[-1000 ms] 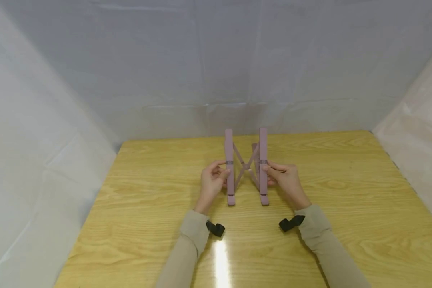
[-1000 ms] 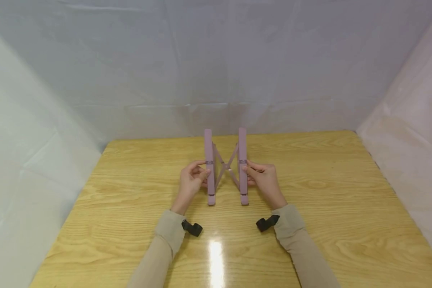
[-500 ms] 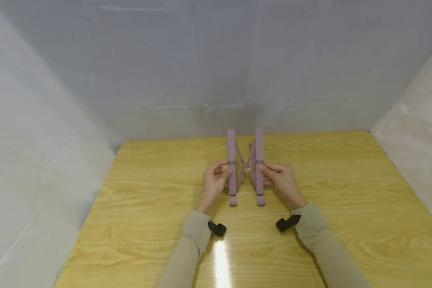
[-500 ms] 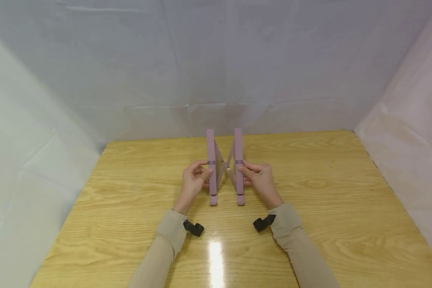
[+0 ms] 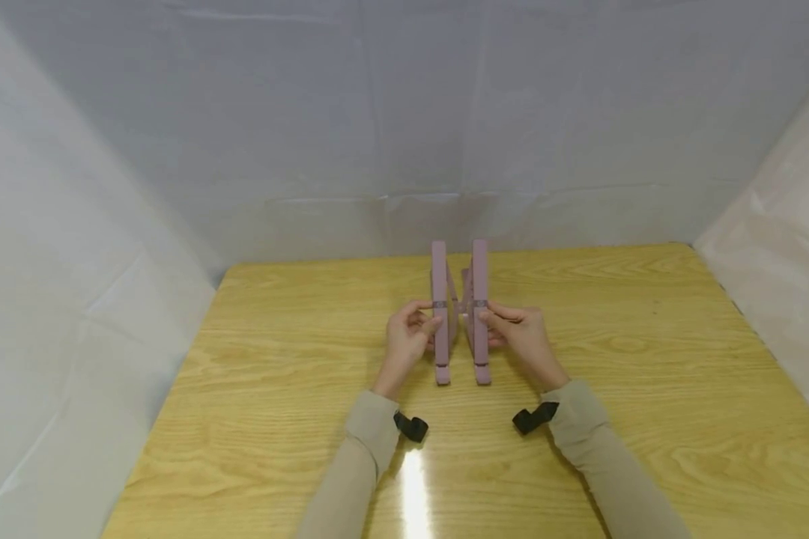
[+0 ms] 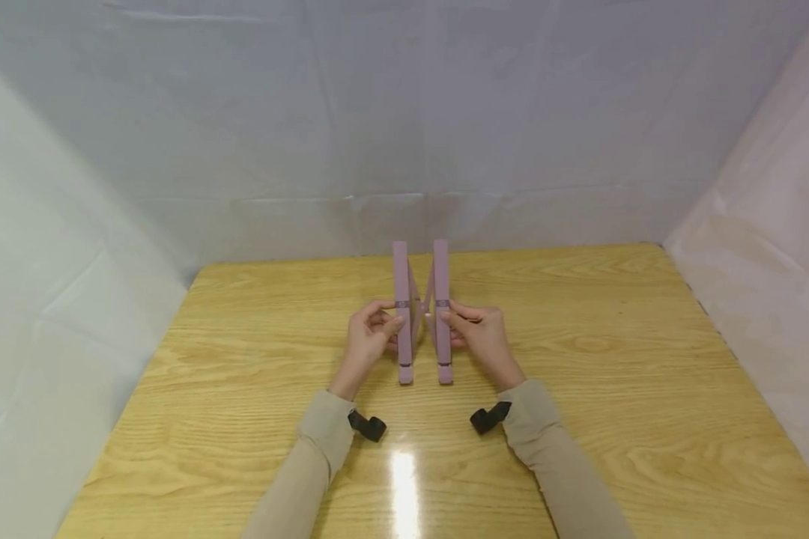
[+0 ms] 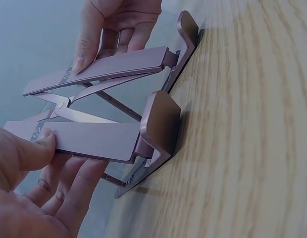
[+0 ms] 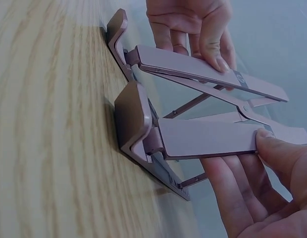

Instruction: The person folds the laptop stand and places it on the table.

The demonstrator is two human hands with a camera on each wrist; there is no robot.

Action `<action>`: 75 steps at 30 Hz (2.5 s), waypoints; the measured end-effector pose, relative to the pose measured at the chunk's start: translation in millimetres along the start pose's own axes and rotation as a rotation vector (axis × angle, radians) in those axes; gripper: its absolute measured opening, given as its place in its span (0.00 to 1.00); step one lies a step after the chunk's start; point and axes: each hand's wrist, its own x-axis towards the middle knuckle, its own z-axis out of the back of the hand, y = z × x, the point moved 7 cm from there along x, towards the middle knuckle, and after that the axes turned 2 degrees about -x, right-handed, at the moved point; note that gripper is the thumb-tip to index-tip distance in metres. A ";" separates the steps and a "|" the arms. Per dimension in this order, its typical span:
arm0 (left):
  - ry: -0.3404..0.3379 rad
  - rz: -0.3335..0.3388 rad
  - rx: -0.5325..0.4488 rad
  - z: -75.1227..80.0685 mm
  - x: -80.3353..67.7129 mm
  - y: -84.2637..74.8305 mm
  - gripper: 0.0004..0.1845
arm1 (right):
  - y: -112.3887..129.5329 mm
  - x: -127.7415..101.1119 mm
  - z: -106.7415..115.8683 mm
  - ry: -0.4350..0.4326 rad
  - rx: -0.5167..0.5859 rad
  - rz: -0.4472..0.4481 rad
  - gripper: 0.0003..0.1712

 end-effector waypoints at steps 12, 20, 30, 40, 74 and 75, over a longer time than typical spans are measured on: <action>0.026 0.004 -0.026 -3.8 5.9 10.9 0.14 | 3.8 -1.6 -8.1 0.011 -0.027 0.003 0.26; 0.004 -0.003 -0.021 -7.2 16.7 34.3 0.14 | -0.3 2.1 -13.5 0.020 0.010 -0.004 0.26; 0.008 0.023 -0.005 -10.0 16.9 36.2 0.12 | -1.1 3.7 -18.9 0.028 0.031 -0.014 0.24; -0.002 0.015 0.004 -10.2 17.5 36.4 0.12 | -0.2 5.6 -22.5 0.026 -0.001 -0.033 0.24; 0.077 -0.027 0.037 -16.1 9.7 18.6 0.13 | 2.5 4.9 -27.9 0.049 -0.028 0.032 0.22; 0.085 -0.026 0.044 -16.6 7.8 13.5 0.14 | 3.8 4.8 -27.9 0.054 -0.036 0.032 0.23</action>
